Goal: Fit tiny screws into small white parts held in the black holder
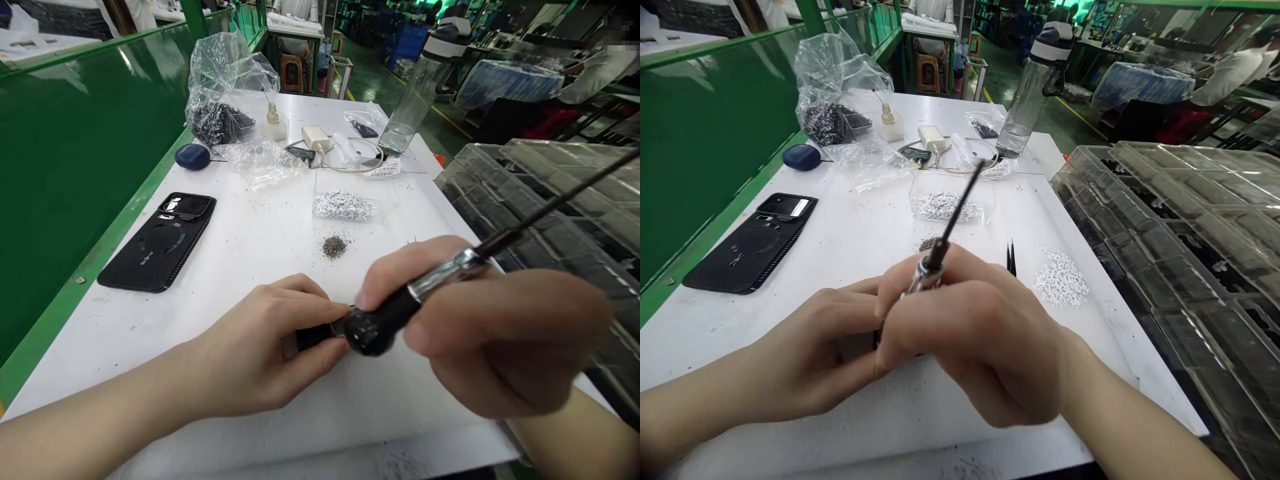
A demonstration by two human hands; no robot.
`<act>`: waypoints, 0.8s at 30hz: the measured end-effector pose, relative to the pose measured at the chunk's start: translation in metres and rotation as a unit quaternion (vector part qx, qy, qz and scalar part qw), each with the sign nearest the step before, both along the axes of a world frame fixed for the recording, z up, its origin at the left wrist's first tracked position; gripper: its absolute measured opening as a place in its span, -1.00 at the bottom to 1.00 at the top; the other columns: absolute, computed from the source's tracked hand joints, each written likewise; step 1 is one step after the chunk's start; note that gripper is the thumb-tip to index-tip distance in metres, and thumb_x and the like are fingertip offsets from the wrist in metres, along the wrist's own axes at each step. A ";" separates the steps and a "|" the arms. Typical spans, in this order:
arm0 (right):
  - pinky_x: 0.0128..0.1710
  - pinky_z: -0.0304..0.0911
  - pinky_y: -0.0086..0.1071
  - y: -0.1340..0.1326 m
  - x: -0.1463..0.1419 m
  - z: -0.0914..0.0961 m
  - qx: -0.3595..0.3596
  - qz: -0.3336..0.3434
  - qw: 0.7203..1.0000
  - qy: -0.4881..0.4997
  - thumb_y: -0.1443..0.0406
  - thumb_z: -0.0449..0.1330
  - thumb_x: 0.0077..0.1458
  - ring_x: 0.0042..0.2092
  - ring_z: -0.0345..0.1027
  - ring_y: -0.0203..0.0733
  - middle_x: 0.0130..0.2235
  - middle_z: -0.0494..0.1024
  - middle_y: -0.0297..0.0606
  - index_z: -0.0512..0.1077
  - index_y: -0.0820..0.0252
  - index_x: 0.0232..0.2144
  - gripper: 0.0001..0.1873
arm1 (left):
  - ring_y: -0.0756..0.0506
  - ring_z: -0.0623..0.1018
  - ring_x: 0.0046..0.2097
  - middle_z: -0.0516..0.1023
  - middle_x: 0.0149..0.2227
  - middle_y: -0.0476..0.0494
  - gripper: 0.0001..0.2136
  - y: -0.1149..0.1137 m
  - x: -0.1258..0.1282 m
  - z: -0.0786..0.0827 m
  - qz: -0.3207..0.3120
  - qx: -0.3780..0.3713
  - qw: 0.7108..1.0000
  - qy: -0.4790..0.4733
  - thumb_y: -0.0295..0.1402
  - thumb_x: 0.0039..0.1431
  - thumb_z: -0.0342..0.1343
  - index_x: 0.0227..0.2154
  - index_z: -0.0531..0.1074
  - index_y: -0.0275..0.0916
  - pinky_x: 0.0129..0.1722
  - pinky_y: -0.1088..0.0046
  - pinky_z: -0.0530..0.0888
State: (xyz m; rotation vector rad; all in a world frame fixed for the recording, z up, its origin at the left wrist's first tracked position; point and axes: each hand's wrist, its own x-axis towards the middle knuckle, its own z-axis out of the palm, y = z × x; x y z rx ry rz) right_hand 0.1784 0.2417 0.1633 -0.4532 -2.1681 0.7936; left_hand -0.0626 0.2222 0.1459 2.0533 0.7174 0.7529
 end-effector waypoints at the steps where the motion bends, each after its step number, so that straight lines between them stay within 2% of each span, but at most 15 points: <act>1: -0.24 0.61 -0.30 0.000 0.000 -0.001 0.006 0.011 1.000 -0.012 0.53 0.25 0.26 -0.19 0.65 -0.12 -0.07 0.70 -0.34 0.53 -0.15 -0.09 -0.60 | -0.09 0.59 -0.21 0.69 -0.31 -0.04 -0.82 0.000 0.000 0.000 -0.001 0.001 1.000 -0.004 -0.57 0.37 0.15 -0.29 0.58 -0.19 -0.12 0.43 0.57; 4: -0.23 0.61 -0.25 0.000 -0.001 -0.005 0.015 0.013 0.999 -0.036 0.47 0.23 0.32 -0.20 0.64 -0.10 -0.12 0.70 -0.29 0.55 -0.13 -0.11 -0.69 | -0.08 0.58 -0.23 0.65 -0.36 -0.02 -0.82 0.000 0.001 -0.001 0.006 0.006 1.000 -0.009 -0.59 0.34 0.15 -0.35 0.52 -0.21 -0.13 0.44 0.56; 8: -0.23 0.58 -0.24 -0.002 -0.004 -0.012 0.022 -0.021 0.998 0.061 0.46 0.21 0.35 -0.17 0.65 -0.08 -0.02 0.71 -0.26 0.57 -0.15 -0.02 -0.64 | -0.10 0.63 -0.21 0.73 -0.23 -0.06 -0.84 0.001 0.001 0.000 -0.010 -0.005 1.000 -0.004 -0.57 0.39 0.15 -0.20 0.60 -0.22 0.02 0.33 0.58; 13: -0.15 0.58 -0.20 0.002 -0.004 -0.012 -0.008 0.022 0.999 0.038 0.45 0.22 0.37 -0.13 0.63 -0.07 -0.09 0.70 -0.24 0.56 -0.10 -0.04 -0.70 | -0.11 0.63 -0.22 0.70 -0.32 -0.09 -0.83 0.002 0.002 0.000 -0.002 0.003 1.000 -0.010 -0.56 0.39 0.13 -0.31 0.57 -0.26 -0.05 0.35 0.58; 16: -0.15 0.57 -0.20 0.004 -0.003 -0.009 -0.016 -0.005 0.995 0.094 0.47 0.15 0.40 -0.10 0.63 -0.07 -0.02 0.71 -0.24 0.52 -0.12 0.04 -0.63 | -0.10 0.64 -0.18 0.74 -0.24 -0.09 -0.83 0.002 0.001 0.001 -0.012 -0.002 1.000 0.004 -0.54 0.44 0.11 -0.19 0.61 -0.26 -0.02 0.38 0.57; 21: -0.24 0.55 -0.19 0.005 -0.005 -0.009 0.016 0.031 0.999 0.018 0.49 0.21 0.33 -0.18 0.60 -0.05 -0.16 0.70 -0.22 0.52 -0.04 -0.02 -0.68 | -0.08 0.61 -0.21 0.69 -0.31 -0.05 -0.84 0.001 -0.001 -0.002 0.004 -0.001 1.000 0.001 -0.53 0.39 0.15 -0.26 0.61 -0.23 -0.12 0.46 0.58; 24: -0.29 0.49 -0.19 0.006 -0.004 -0.010 0.016 -0.058 0.991 0.117 0.46 0.16 0.37 -0.20 0.59 -0.06 -0.17 0.71 -0.25 0.55 -0.05 -0.01 -0.68 | -0.11 0.66 -0.14 0.74 -0.21 -0.09 -0.83 0.000 -0.003 -0.009 0.017 -0.004 1.000 0.008 -0.47 0.43 0.18 -0.09 0.68 -0.19 -0.17 0.46 0.61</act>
